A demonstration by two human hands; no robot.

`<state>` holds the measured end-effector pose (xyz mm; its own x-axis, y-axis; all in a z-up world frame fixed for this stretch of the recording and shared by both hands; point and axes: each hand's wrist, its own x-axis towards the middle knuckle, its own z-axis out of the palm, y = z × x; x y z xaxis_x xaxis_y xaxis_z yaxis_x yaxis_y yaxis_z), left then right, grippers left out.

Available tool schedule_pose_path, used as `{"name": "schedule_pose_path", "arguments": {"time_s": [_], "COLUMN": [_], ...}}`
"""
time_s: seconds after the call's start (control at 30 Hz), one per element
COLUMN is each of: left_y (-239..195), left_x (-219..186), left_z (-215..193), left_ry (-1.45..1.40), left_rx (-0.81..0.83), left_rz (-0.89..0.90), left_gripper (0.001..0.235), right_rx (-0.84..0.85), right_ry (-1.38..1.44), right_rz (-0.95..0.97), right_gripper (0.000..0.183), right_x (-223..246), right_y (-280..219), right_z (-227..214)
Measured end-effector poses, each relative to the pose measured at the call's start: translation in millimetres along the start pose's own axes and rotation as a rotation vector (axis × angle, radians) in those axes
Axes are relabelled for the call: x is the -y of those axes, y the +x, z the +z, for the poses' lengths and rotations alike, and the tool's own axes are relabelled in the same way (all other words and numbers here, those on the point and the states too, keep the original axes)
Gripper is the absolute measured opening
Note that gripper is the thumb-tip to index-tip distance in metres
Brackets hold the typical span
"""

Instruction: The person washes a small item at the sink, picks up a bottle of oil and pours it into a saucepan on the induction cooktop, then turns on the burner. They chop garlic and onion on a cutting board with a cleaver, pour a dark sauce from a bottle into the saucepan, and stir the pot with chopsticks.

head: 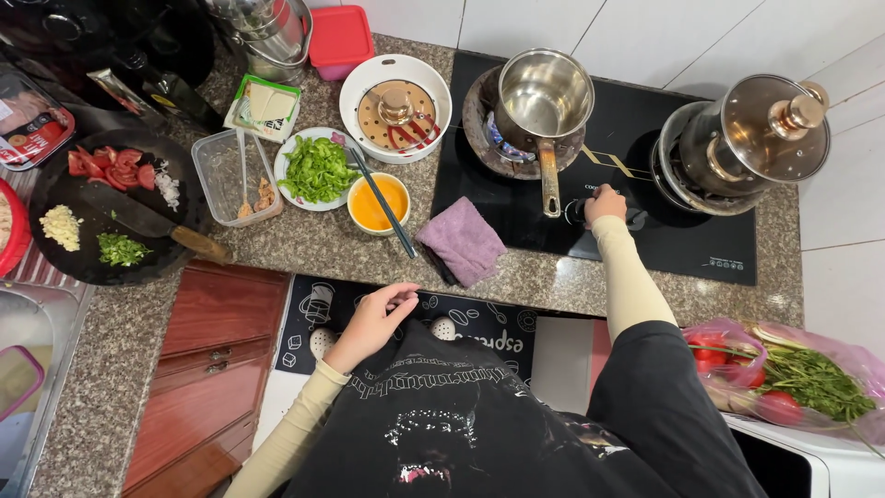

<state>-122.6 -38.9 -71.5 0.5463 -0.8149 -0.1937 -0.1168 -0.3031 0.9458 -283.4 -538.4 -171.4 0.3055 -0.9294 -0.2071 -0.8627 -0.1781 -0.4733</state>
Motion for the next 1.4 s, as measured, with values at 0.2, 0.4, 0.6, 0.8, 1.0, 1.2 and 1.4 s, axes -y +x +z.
{"name": "schedule_pose_path", "arguments": {"time_s": [0.2, 0.4, 0.6, 0.8, 1.0, 1.2, 1.4], "left_y": [-2.3, -1.9, -1.2, -1.4, -2.6, 11.8, 38.1], "left_x": [6.3, 6.0, 6.8, 7.2, 10.8, 11.1, -22.3], "left_z": [-5.9, -9.4, -10.7, -10.3, -8.5, 7.2, 23.8], "left_ry": [0.003, -0.008, -0.009, -0.005, -0.030, -0.051, -0.023], "left_rx": [-0.019, -0.016, -0.019, -0.026, -0.036, 0.015, 0.085], "left_rz": [0.014, 0.012, 0.016, 0.006, 0.002, -0.006, 0.113], "left_gripper": [0.033, 0.033, 0.034, 0.034, 0.033, 0.032, 0.030], "right_rx": [0.053, -0.039, 0.020, 0.003, -0.432, -0.078, -0.082], "right_ry": [0.090, -0.418, -0.419, -0.505, -0.758, -0.108, -0.055], "right_rz": [0.041, -0.198, -0.394, -0.459, -0.611, -0.636, -0.625], "right_gripper": [0.019, 0.038, 0.029, 0.027, 0.052, 0.061, 0.028], "right_x": [-10.6, -15.8, -11.6, -19.9, 25.5, 55.3, 76.4], "right_y": [8.8, 13.9, 1.4, 8.0, -68.3, -168.4, -193.8], "right_z": [3.5, 12.4, 1.2, 9.9, 0.0, 106.1, 95.4]}}
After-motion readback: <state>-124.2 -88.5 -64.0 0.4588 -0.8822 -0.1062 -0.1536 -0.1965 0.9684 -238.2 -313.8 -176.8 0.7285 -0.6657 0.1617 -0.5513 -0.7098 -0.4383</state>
